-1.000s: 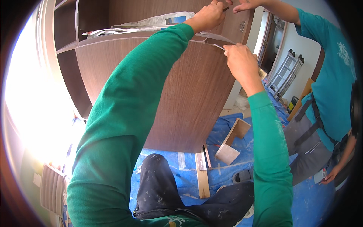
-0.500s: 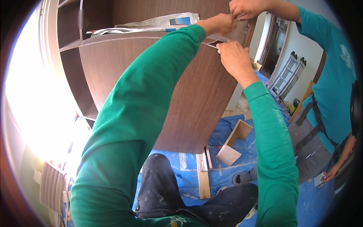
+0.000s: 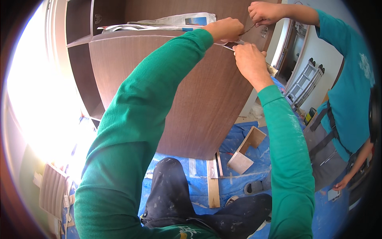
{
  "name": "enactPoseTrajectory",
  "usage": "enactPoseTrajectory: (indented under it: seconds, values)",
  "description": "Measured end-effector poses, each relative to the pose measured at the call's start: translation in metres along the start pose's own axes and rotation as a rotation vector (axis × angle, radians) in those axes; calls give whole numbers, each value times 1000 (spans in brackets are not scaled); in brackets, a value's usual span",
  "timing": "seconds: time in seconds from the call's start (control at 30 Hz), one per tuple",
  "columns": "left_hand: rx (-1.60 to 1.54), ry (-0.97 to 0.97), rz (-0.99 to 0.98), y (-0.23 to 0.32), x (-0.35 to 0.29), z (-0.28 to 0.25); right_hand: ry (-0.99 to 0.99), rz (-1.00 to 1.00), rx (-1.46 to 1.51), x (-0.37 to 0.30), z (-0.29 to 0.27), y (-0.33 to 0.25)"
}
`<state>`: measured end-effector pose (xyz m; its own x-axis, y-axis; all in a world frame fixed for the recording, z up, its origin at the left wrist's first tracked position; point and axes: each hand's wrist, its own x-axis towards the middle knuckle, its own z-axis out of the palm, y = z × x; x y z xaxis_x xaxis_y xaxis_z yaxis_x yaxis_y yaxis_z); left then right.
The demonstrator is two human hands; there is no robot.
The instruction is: The person pours liquid from a large white container into a small bottle, then places the bottle on a cabinet. They then use a screwdriver to adjust a hinge on the cabinet door.
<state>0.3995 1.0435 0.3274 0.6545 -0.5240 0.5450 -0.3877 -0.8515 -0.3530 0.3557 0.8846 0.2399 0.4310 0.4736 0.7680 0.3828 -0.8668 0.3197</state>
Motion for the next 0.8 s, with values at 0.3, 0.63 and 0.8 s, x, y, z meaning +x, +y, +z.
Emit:
enactPoseTrajectory:
  seconds: [0.3, 0.63, 0.8]
  values:
    - [61, 41, -90, -23, 16, 0, 11, -43, 17, 7, -7, -14]
    - [-120, 16, -243, -43, -6, -18, -59, -24, 14, 9, -19, -23]
    - [4, 170, -165, -65, -48, -3, -21, 22, 122, -9, -28, -19]
